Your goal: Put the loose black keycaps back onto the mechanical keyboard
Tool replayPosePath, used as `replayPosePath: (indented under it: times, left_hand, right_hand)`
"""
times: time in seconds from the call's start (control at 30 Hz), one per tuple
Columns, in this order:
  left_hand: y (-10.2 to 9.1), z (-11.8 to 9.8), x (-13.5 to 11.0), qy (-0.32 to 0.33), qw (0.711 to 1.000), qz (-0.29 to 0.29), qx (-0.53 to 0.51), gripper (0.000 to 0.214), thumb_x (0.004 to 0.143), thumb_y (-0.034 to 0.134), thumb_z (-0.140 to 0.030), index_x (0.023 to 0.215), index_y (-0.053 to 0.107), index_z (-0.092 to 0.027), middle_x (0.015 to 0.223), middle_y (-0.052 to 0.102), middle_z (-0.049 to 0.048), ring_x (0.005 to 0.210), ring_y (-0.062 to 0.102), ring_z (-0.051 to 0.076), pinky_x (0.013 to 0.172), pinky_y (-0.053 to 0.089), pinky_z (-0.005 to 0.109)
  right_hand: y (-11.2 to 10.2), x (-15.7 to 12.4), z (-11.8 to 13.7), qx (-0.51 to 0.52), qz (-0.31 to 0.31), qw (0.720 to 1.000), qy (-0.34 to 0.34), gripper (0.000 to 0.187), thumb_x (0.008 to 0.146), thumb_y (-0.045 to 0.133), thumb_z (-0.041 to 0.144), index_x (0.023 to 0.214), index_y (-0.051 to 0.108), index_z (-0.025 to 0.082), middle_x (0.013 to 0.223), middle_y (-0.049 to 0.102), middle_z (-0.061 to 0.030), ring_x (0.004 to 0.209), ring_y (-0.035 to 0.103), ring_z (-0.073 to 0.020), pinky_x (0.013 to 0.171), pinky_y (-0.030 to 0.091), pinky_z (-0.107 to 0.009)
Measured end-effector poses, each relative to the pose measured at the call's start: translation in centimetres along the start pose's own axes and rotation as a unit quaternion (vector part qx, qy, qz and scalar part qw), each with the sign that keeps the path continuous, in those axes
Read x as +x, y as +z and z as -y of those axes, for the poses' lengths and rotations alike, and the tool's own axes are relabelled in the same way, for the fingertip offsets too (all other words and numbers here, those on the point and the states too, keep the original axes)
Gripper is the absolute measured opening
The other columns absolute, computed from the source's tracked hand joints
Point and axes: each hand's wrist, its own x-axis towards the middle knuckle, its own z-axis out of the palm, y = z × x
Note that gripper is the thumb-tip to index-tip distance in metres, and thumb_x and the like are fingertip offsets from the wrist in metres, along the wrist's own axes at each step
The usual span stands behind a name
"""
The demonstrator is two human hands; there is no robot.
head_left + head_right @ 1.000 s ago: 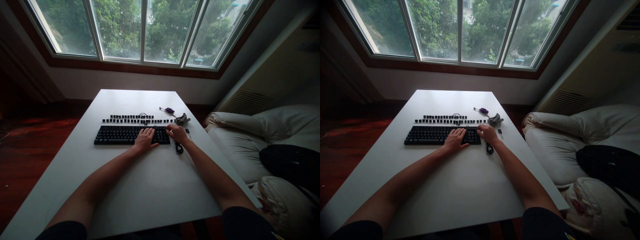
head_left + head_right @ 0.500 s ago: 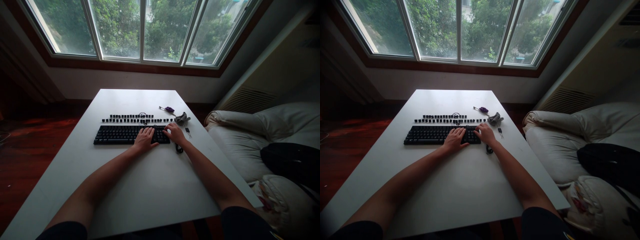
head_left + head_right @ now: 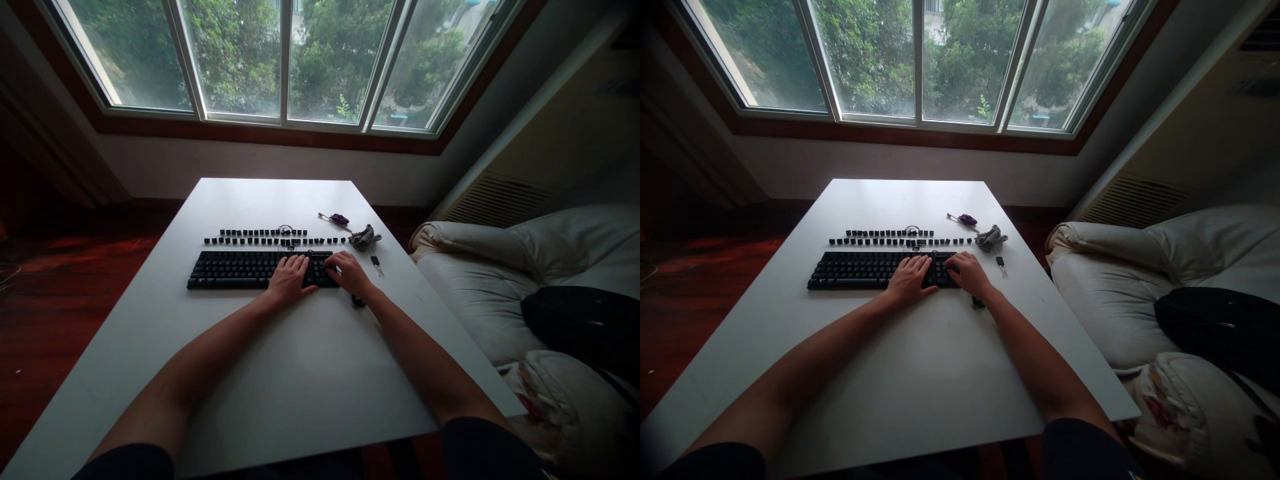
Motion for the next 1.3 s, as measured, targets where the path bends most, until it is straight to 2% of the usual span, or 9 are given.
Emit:
replayPosePath:
  times: [0.2, 0.37, 0.6, 0.7, 0.87, 1.13, 1.3]
  left_hand:
    - [0.0, 0.0, 0.0, 0.004, 1.000, -0.002, 0.001, 0.083, 0.092, 0.052, -0.066, 0.152, 0.042, -0.009, 0.154, 0.046, 0.0191, 0.143, 0.038, 0.035, 0.119, 0.027, 0.049]
    - [0.0, 0.0, 0.0, 0.002, 1.000, -0.003, 0.001, 0.083, 0.092, 0.051, -0.066, 0.152, 0.042, -0.009, 0.154, 0.046, 0.0189, 0.142, 0.038, 0.035, 0.119, 0.027, 0.050]
    - [0.0, 0.0, 0.0, 0.002, 1.000, -0.001, -0.003, 0.082, 0.092, 0.052, -0.064, 0.153, 0.041, -0.011, 0.154, 0.046, 0.0189, 0.143, 0.038, 0.035, 0.119, 0.027, 0.050]
    - [0.1, 0.0, 0.0, 0.003, 1.000, -0.004, -0.004, 0.082, 0.092, 0.053, -0.064, 0.153, 0.041, -0.010, 0.154, 0.046, 0.0193, 0.142, 0.039, 0.035, 0.118, 0.027, 0.050]
    - [0.2, 0.1, 0.0, 0.003, 1.000, -0.003, -0.005, 0.083, 0.092, 0.053, -0.065, 0.153, 0.041, -0.010, 0.154, 0.046, 0.0194, 0.142, 0.039, 0.035, 0.119, 0.027, 0.050]
    - [0.2, 0.2, 0.0, 0.006, 1.000, -0.005, -0.008, 0.083, 0.091, 0.053, -0.065, 0.153, 0.041, -0.010, 0.154, 0.046, 0.0197, 0.142, 0.039, 0.036, 0.118, 0.028, 0.051]
    - [0.1, 0.1, 0.0, 0.003, 1.000, -0.002, -0.009, 0.083, 0.092, 0.053, -0.065, 0.153, 0.041, -0.011, 0.154, 0.046, 0.0196, 0.142, 0.039, 0.036, 0.118, 0.027, 0.052]
  right_hand:
    - [-0.1, 0.0, 0.2, 0.047, -0.002, 0.999, 0.001, 0.036, 0.088, 0.061, 0.013, 0.122, 0.066, 0.026, 0.109, 0.070, -0.0065, 0.107, 0.058, -0.0279, 0.095, 0.050, -0.045]
    - [0.0, -0.1, 0.0, 0.044, 0.001, 0.999, 0.000, 0.028, 0.089, 0.060, 0.015, 0.114, 0.070, 0.025, 0.110, 0.069, -0.0071, 0.108, 0.057, -0.0272, 0.095, 0.050, -0.044]
    - [-0.1, 0.9, -0.9, 0.030, -0.027, 0.994, 0.105, 0.022, 0.086, 0.063, 0.016, 0.106, 0.071, 0.022, 0.101, 0.072, -0.0062, 0.092, 0.063, -0.0240, 0.088, 0.052, -0.040]
    - [-0.2, 1.3, -1.3, 0.024, 0.000, 0.992, 0.123, 0.020, 0.085, 0.064, 0.017, 0.103, 0.072, 0.021, 0.101, 0.072, -0.0060, 0.092, 0.064, -0.0232, 0.085, 0.052, -0.038]
    - [-0.8, 1.8, -1.5, 0.006, 0.069, 0.991, 0.111, 0.019, 0.086, 0.065, 0.018, 0.103, 0.073, 0.022, 0.106, 0.070, -0.0060, 0.084, 0.064, -0.0196, 0.081, 0.052, -0.035]
    - [-1.9, 3.5, -0.7, -0.095, 0.164, 0.980, 0.061, 0.015, 0.085, 0.068, 0.018, 0.099, 0.071, 0.020, 0.102, 0.071, -0.0066, 0.095, 0.065, -0.0216, 0.087, 0.048, -0.031]
    - [-2.0, 3.8, -0.9, -0.094, 0.163, 0.981, 0.054, 0.016, 0.084, 0.069, 0.018, 0.100, 0.072, 0.021, 0.101, 0.072, -0.0056, 0.094, 0.066, -0.0210, 0.086, 0.048, -0.031]
